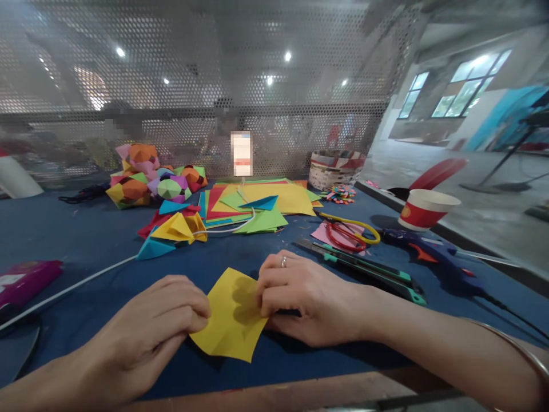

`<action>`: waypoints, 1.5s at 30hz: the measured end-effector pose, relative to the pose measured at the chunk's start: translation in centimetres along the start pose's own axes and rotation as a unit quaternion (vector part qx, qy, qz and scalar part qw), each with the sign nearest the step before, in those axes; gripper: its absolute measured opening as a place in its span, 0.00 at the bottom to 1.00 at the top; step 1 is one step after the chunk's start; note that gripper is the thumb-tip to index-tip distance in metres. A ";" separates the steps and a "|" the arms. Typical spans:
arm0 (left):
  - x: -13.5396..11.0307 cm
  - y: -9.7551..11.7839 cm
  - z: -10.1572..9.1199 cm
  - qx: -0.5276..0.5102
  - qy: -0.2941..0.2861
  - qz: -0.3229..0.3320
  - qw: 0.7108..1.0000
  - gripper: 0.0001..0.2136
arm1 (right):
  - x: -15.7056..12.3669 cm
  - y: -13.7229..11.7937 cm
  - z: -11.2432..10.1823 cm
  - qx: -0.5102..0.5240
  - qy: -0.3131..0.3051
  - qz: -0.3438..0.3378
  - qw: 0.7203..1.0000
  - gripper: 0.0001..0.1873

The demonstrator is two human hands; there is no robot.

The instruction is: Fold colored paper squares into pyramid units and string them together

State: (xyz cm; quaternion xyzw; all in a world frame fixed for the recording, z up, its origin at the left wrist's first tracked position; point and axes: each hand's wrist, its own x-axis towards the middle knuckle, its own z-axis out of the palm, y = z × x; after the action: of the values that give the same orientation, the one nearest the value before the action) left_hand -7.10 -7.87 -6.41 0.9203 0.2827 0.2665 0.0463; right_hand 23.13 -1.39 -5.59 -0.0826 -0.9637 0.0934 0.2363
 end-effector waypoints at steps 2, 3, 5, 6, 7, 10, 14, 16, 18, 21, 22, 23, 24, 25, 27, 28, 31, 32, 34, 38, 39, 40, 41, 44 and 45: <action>-0.3 0.3 -0.1 0.021 -0.008 -0.009 1.000 0.19 | 0.1 0.0 0.1 0.007 -0.013 0.013 1.000 0.12; -0.4 0.4 -0.1 0.032 -0.006 -0.018 0.999 0.17 | 0.2 0.0 0.1 0.010 -0.015 0.019 1.000 0.12; -0.5 0.5 -0.2 0.042 0.005 -0.038 0.998 0.12 | 0.2 0.1 0.2 0.019 -0.013 0.032 0.999 0.12; -0.5 0.5 -0.1 0.043 0.009 -0.045 0.998 0.10 | 0.1 0.1 0.2 0.026 -0.013 0.040 0.999 0.12; -0.5 0.5 -0.1 0.043 0.008 -0.049 0.998 0.08 | 0.1 0.1 0.2 0.033 -0.012 0.049 0.998 0.13; -0.2 0.2 0.0 0.046 -0.004 -0.050 0.998 0.05 | 0.1 0.1 0.3 0.049 -0.007 0.081 0.995 0.13; 0.7 0.0 0.3 0.025 -0.004 -0.076 0.997 0.11 | 0.2 0.0 0.6 0.050 0.019 0.139 0.989 0.15; 1.1 -0.1 0.5 0.022 0.017 -0.100 0.995 0.14 | 0.4 0.0 0.8 0.050 0.023 0.185 0.981 0.17; 1.4 -0.3 0.8 0.028 0.036 -0.125 0.991 0.17 | 0.5 0.0 1.1 0.056 0.018 0.232 0.971 0.20; 1.6 -0.7 1.2 0.033 0.031 -0.146 0.988 0.18 | 0.7 0.0 1.2 0.068 0.015 0.277 0.958 0.22; 1.6 -0.8 1.3 0.033 0.026 -0.145 0.988 0.19 | 0.8 0.1 1.2 0.072 0.017 0.284 0.956 0.22; 1.6 -0.9 1.4 0.035 0.024 -0.143 0.989 0.19 | 0.8 0.1 1.2 0.075 0.017 0.290 0.954 0.21; 1.6 -1.0 1.4 0.037 0.024 -0.140 0.989 0.19 | 0.9 0.1 1.2 0.078 0.014 0.295 0.952 0.20; 1.5 -1.1 1.4 0.039 0.026 -0.136 0.990 0.20 | 1.0 0.0 1.2 0.080 0.009 0.304 0.949 0.19; 1.5 -1.1 1.3 0.047 0.026 -0.133 0.990 0.20 | 1.2 -0.1 1.1 0.081 -0.011 0.331 0.940 0.20; 1.5 -1.1 1.3 0.051 0.023 -0.132 0.990 0.20 | 1.3 -0.3 1.0 0.078 -0.024 0.347 0.934 0.22; 1.5 -0.9 1.3 0.055 0.017 -0.128 0.990 0.19 | 1.6 -0.8 1.0 0.069 -0.051 0.388 0.918 0.26; 1.6 -0.9 1.3 0.054 0.025 -0.127 0.990 0.19 | 1.7 -1.0 1.1 0.064 -0.055 0.396 0.914 0.26; 1.7 -0.8 1.3 0.053 0.047 -0.122 0.990 0.19 | 1.7 -1.2 1.3 0.052 -0.056 0.402 0.912 0.28; 1.6 -1.0 1.6 0.051 0.047 -0.116 0.991 0.18 | 1.4 -1.3 1.8 0.034 -0.043 0.385 0.921 0.27; 1.6 -1.0 1.6 0.051 0.040 -0.116 0.991 0.18 | 1.3 -1.3 1.8 0.034 -0.039 0.379 0.924 0.26; 1.5 -1.1 1.7 0.050 0.033 -0.118 0.991 0.18 | 1.2 -1.3 1.9 0.035 -0.035 0.373 0.927 0.26; 1.4 -1.2 1.7 0.050 0.027 -0.120 0.991 0.17 | 1.1 -1.2 1.9 0.034 -0.033 0.368 0.929 0.25; 1.4 -1.1 1.7 0.046 0.047 -0.123 0.990 0.17 | 1.0 -1.2 1.9 0.038 -0.030 0.357 0.933 0.25; 1.5 -1.1 1.7 0.044 0.058 -0.123 0.990 0.17 | 1.0 -1.1 1.9 0.042 -0.027 0.356 0.933 0.25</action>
State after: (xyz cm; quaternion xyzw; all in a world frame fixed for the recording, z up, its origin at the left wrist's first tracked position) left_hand -5.73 -6.03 -7.45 0.8627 0.4072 0.2993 0.0219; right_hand 21.27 -2.57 -6.55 -0.4079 -0.8722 0.2142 0.1645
